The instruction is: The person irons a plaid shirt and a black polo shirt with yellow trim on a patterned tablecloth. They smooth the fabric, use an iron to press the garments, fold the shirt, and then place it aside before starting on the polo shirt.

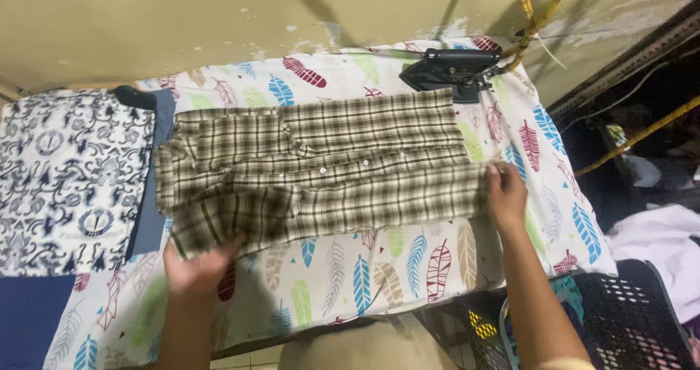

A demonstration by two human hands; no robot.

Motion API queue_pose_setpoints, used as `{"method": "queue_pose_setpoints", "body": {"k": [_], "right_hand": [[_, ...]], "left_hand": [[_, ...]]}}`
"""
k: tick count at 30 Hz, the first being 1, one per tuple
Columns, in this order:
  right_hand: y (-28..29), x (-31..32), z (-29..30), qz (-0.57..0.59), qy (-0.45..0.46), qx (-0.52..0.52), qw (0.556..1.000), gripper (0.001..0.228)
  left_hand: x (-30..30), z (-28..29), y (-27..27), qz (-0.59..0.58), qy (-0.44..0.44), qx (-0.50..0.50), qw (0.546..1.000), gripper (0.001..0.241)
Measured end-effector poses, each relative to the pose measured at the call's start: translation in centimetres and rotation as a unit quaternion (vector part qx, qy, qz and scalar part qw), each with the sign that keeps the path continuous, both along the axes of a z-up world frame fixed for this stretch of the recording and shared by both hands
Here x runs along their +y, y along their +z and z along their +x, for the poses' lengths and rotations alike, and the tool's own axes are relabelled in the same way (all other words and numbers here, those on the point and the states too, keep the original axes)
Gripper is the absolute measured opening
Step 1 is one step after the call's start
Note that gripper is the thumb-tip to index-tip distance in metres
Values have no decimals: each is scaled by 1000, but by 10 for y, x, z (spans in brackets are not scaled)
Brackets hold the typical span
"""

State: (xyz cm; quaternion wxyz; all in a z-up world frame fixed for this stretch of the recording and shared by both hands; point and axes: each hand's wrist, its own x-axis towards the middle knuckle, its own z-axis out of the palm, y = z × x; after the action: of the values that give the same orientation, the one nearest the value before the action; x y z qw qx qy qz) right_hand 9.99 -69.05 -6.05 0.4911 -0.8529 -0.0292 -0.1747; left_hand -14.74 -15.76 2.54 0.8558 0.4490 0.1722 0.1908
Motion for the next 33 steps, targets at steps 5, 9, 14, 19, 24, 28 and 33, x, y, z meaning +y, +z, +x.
{"method": "queue_pose_setpoints", "body": {"k": [5, 9, 14, 19, 24, 28, 33], "right_hand": [[10, 24, 33, -88, -34, 54, 994, 27], [13, 33, 48, -143, -58, 97, 983, 29], [9, 46, 54, -205, -81, 111, 969, 31], [4, 53, 57, -252, -97, 170, 948, 35], [8, 53, 58, -235, -74, 187, 951, 39], [14, 47, 52, -120, -31, 189, 974, 46], [45, 60, 12, -253, 5, 30, 967, 46]], "left_hand": [[24, 55, -30, -236, -51, -30, 970, 72], [35, 70, -42, -286, -73, -27, 955, 79], [39, 85, -49, -179, -120, -118, 969, 50], [37, 110, -42, -80, -149, -102, 980, 61], [32, 141, -31, -259, -45, -118, 957, 77], [36, 164, -32, -260, -41, -253, 931, 69], [-2, 166, -3, 101, 14, -83, 991, 27]]}}
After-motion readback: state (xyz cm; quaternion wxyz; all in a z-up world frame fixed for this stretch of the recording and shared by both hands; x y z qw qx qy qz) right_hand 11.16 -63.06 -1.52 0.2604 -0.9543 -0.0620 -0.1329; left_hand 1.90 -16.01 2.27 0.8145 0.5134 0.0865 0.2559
